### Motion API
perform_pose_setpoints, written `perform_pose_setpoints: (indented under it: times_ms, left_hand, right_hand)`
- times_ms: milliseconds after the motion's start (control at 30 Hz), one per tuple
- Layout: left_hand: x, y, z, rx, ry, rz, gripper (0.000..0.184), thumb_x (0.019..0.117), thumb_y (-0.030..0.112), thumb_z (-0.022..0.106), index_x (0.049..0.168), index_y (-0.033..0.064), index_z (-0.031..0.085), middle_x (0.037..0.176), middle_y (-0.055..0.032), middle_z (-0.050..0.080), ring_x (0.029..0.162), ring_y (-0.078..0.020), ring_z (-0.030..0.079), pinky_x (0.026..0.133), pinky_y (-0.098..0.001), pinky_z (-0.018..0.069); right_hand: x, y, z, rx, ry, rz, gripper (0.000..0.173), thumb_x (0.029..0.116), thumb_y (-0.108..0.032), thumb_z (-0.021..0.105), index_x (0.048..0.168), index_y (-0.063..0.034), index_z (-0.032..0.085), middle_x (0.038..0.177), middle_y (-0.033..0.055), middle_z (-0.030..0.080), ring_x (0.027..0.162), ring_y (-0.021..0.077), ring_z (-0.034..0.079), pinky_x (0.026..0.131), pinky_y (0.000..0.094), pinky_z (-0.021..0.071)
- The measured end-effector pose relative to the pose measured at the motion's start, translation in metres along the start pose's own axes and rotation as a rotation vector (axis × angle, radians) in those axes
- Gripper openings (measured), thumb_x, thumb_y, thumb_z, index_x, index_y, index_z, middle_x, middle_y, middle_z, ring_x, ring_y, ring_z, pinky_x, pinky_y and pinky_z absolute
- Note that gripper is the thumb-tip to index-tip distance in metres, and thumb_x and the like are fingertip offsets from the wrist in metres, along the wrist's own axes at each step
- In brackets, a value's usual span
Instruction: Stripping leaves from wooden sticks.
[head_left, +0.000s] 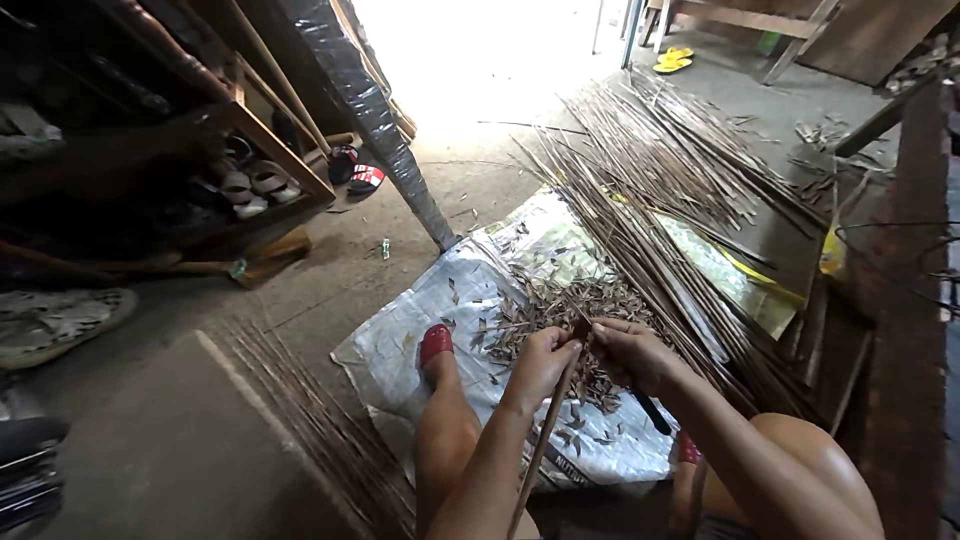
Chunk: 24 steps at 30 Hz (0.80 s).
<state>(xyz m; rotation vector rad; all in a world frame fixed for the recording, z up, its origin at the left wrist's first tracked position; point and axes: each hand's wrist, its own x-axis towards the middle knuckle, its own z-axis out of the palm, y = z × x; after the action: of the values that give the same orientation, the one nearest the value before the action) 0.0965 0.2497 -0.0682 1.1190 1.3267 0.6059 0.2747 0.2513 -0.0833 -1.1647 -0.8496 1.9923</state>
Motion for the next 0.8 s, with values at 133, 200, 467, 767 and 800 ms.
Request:
perform_pose_setpoints:
  times_ms: [133,200,467,767,800]
  left_hand:
    - [0.005,0.002,-0.003,0.160,-0.034,-0.009,0.014,0.0988,0.013,0.067,0.105,0.0002,0.066,0.083,-0.0014,0.062,0.068,-0.0051,0.057,0.066,-0.0229,0.0494]
    - [0.006,0.005,0.000,0.150,-0.043,-0.012,0.016,0.0996,0.014,0.066,0.107,-0.0003,0.067,0.086,-0.0023,0.064,0.071,-0.0060,0.059,0.069,-0.0244,0.0505]
    - [0.005,0.000,0.015,-0.242,0.028,-0.066,0.013,0.1039,0.005,0.055,0.110,-0.0047,0.061,0.081,-0.0042,0.064,0.060,-0.0077,0.061,0.056,-0.0218,0.0546]
    - [0.004,0.001,0.013,-0.286,0.045,-0.090,0.015,0.1062,0.007,0.052,0.111,-0.0055,0.060,0.073,-0.0037,0.062,0.054,-0.0075,0.060,0.049,-0.0202,0.0523]
    - [0.003,0.002,0.013,-0.286,0.045,-0.093,0.015,0.1062,0.007,0.052,0.111,-0.0055,0.060,0.073,-0.0037,0.062,0.054,-0.0074,0.060,0.049,-0.0200,0.0523]
  right_hand:
    - [0.003,-0.003,-0.001,0.024,0.079,-0.014,0.031,0.1108,-0.020,0.041,0.130,-0.0026,0.057,0.068,-0.0027,0.055,0.046,0.0017,0.044,0.042,0.0171,0.0386]
    - [0.004,-0.006,-0.007,0.053,0.084,-0.021,0.029,0.1116,-0.022,0.038,0.124,-0.0045,0.057,0.068,-0.0030,0.055,0.045,0.0014,0.043,0.041,0.0165,0.0382]
    - [0.007,0.001,-0.012,0.151,-0.110,-0.010,0.034,0.1095,-0.023,0.034,0.131,-0.0057,0.052,0.070,-0.0044,0.050,0.045,0.0009,0.042,0.041,0.0153,0.0390]
    - [0.006,0.004,0.000,0.015,0.059,-0.105,0.031,0.1103,-0.018,0.040,0.133,-0.0027,0.055,0.067,-0.0039,0.052,0.045,0.0014,0.042,0.041,0.0168,0.0365]
    - [0.006,0.005,0.000,-0.028,0.072,-0.137,0.031,0.1096,-0.017,0.042,0.133,-0.0017,0.056,0.067,-0.0043,0.052,0.046,0.0014,0.042,0.042,0.0170,0.0374]
